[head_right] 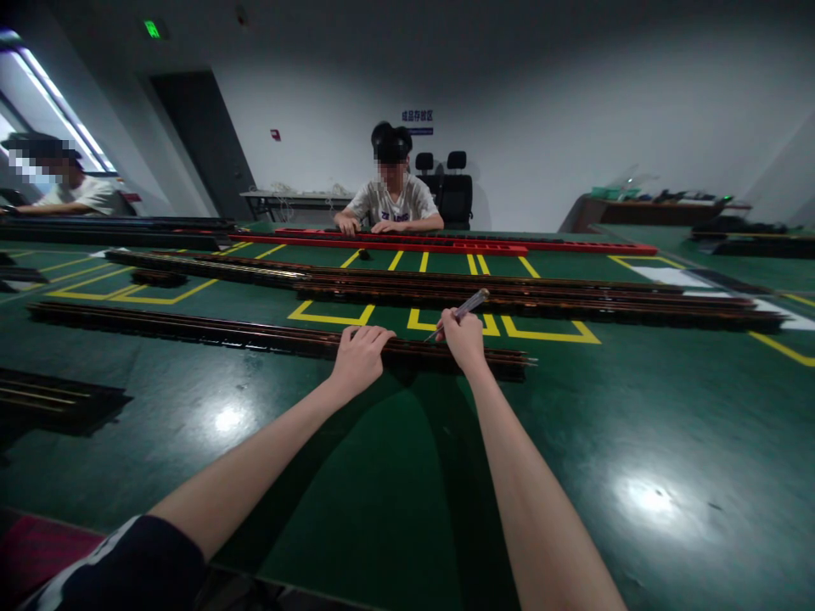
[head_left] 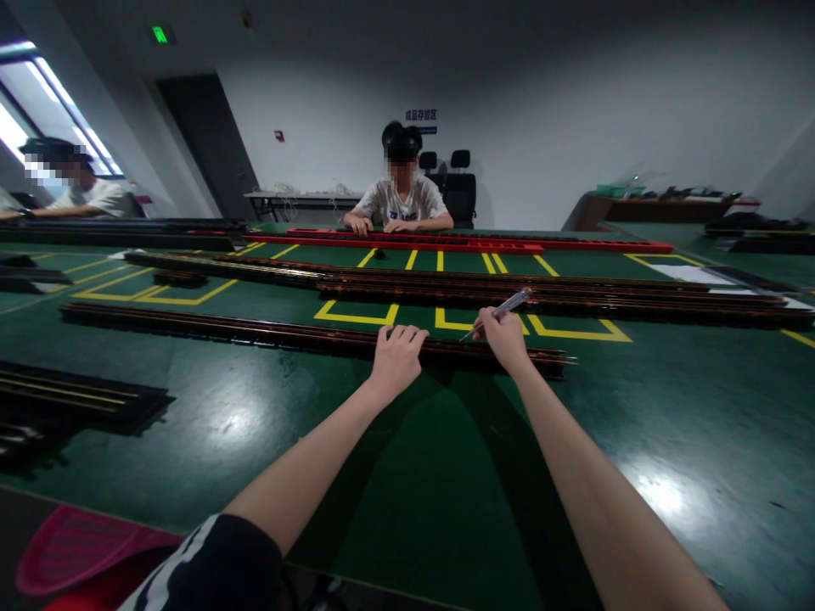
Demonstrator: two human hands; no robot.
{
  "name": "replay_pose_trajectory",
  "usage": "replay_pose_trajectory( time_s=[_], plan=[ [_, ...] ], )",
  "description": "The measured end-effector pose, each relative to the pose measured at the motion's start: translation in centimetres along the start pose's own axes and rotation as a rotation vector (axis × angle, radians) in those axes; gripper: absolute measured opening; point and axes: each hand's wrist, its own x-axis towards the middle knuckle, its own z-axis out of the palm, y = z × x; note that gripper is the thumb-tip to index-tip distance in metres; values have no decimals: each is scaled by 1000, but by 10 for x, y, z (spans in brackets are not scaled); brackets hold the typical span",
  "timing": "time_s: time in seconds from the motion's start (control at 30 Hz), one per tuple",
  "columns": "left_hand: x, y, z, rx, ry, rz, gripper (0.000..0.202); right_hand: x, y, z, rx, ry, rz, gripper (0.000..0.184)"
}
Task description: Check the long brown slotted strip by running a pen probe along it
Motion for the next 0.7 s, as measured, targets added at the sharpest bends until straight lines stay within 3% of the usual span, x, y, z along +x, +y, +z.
replay_pose_trajectory(
  time_s=[0.43, 0.7],
  plan=[
    [0, 1, -3, 15, 7, -78, 41, 0, 1, 4, -61, -93, -55, 33],
    [-1, -9, -6, -117, -61, 7, 43, -1, 2, 4, -62, -90, -54, 35]
  ],
)
